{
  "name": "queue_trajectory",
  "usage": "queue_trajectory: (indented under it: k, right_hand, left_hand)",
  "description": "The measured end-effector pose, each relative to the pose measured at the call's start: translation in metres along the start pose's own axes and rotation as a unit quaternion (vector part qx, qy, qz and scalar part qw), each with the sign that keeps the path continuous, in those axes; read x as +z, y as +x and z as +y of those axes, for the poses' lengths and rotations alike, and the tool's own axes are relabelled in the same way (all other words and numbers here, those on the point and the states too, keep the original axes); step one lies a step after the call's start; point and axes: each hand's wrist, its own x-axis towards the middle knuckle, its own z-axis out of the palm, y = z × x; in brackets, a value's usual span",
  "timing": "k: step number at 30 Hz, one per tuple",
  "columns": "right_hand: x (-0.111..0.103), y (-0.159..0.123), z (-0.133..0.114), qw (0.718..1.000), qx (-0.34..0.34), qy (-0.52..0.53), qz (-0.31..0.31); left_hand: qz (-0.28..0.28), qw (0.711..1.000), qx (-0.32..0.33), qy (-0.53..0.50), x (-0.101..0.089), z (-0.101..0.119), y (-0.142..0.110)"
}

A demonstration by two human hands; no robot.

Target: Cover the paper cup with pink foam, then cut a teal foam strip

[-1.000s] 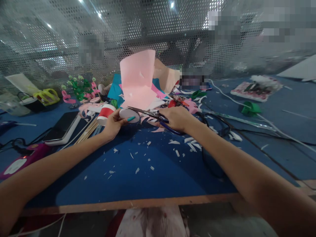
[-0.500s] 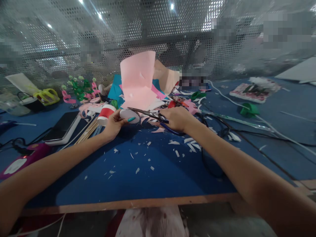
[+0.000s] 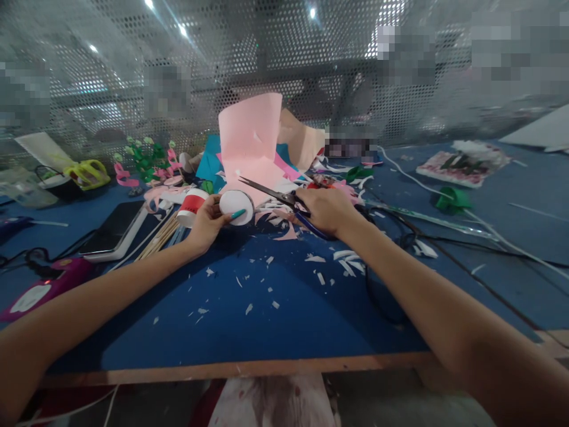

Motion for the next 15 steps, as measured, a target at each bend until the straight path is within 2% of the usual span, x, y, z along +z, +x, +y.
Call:
queue_trajectory:
  k: [3,10,15]
  right_hand:
    - [0.001,0.001,-0.002,0.999,0.033,-0.002,-0.02]
    - [0.003,0.005,-0.01,0.982,0.183,-0.034,-0.04]
    - [0.005,0.006,-0.015,0.975,0.219,0.01,-0.039]
  left_hand:
    - [0.012,1.0,0.013,0.014,0.0,0.0,-0.001]
    - [0.01,0.999,-0.007,0.032,0.002,0.007,-0.006]
    - [0.023,0.997,0.02,0.073,0.003,0.01,-0.01]
